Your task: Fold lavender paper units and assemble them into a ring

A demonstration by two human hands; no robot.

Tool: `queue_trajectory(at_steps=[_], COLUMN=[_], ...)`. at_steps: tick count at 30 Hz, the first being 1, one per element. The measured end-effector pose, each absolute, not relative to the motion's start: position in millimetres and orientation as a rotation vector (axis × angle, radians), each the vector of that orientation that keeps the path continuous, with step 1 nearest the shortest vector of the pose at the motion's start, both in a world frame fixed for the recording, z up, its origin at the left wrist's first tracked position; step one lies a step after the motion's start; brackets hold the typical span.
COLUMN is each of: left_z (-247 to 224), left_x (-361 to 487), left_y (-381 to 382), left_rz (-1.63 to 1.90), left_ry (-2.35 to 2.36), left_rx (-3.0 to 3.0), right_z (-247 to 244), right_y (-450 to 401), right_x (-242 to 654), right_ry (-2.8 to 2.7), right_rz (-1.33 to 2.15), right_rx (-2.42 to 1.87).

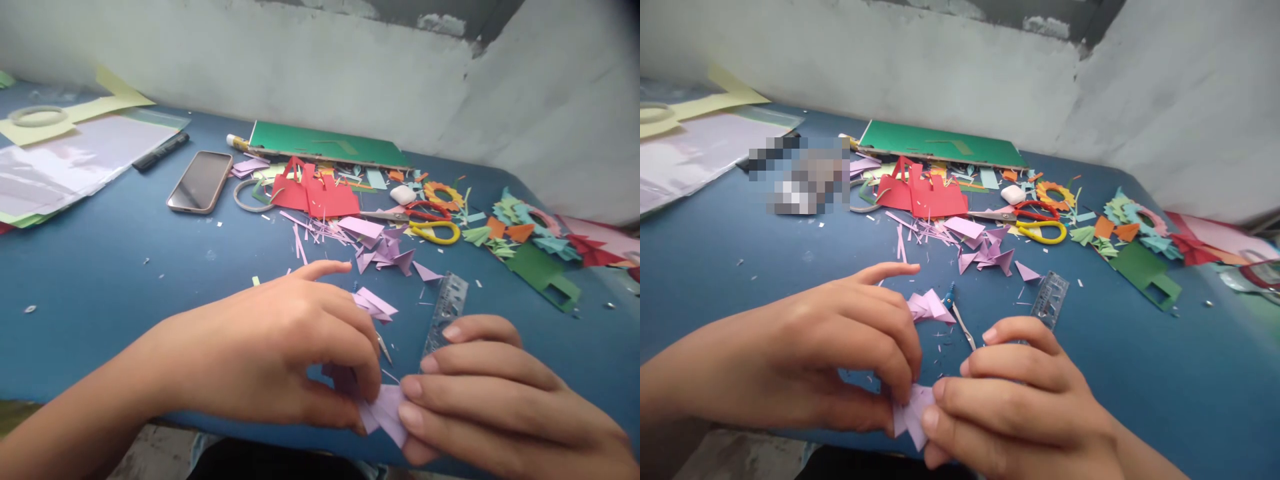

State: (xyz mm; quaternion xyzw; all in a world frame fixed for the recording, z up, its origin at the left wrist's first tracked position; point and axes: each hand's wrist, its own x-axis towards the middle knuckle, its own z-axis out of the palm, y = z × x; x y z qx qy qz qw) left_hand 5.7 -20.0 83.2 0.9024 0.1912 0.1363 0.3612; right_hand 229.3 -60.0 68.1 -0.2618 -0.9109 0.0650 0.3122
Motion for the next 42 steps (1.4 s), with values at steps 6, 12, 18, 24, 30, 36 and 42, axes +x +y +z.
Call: queue_trajectory(at_steps=[6,12,18,24,30,36,42], left_z=[81,77,66,60,56,56,54], left_x=[5,6,12,16,17,19,21], left_y=[-19,-16,-16,-16,-16,-17,-17], left_rz=[0.325,0.506,0.701,0.729,0.81,0.789,0.802], left_ry=[0.496,0.632,0.77,0.741,0.803,0.829,0.799], left_rx=[2.318,2.222,2.168,2.13,2.137,2.156,2.221], right_z=[64,50,40,41,42,44,40], right_y=[-48,-49,-45,-44,-43,-42,-44], right_x=[227,220,219,217,217,217,214], right_ry=[-2.47,-2.207,-2.124,-2.054,-2.008,-2.07,-2.133], right_rz=[0.383,0.518,0.732,0.853,0.931,1.012,0.925], right_rx=[-0.58,-0.79,-1.066,-1.094,-1.126,-1.108,-1.194])
